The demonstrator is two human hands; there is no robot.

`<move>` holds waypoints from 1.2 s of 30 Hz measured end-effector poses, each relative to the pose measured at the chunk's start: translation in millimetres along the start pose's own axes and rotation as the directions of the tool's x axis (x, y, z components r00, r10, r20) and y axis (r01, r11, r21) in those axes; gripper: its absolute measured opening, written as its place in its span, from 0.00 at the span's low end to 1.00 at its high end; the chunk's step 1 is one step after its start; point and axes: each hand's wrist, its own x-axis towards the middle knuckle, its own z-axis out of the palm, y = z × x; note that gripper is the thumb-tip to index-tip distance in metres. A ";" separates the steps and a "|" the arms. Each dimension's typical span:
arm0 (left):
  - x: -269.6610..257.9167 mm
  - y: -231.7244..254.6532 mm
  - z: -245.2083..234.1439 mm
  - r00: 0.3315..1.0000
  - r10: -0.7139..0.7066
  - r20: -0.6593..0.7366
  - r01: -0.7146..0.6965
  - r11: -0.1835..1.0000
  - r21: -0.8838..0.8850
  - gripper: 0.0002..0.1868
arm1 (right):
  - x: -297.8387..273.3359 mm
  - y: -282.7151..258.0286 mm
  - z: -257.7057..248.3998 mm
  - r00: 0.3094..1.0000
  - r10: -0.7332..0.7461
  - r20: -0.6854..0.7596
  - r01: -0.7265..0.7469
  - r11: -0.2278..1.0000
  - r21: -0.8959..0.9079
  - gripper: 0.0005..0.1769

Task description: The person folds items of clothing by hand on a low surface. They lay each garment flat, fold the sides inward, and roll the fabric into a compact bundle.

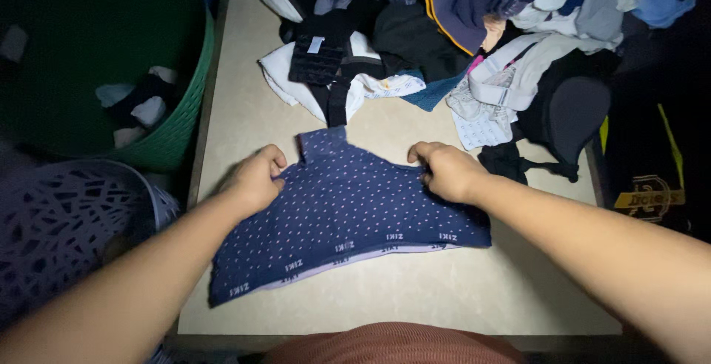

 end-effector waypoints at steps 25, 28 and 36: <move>-95.6 78.5 16.6 0.918 -0.244 0.314 0.033 0.833 0.553 0.56 | -68.0 -18.2 -6.2 0.935 0.170 0.312 -0.070 0.949 -0.307 0.67; -99.2 58.7 16.7 0.934 -0.223 0.277 0.044 0.845 0.532 0.59 | -69.2 -14.1 -6.5 0.931 0.186 0.314 -0.079 0.943 -0.324 0.69; -110.0 50.6 5.0 0.928 -0.147 0.342 -0.059 0.849 0.524 0.65 | -83.2 -10.0 -13.6 0.949 0.062 0.310 0.037 0.952 -0.303 0.69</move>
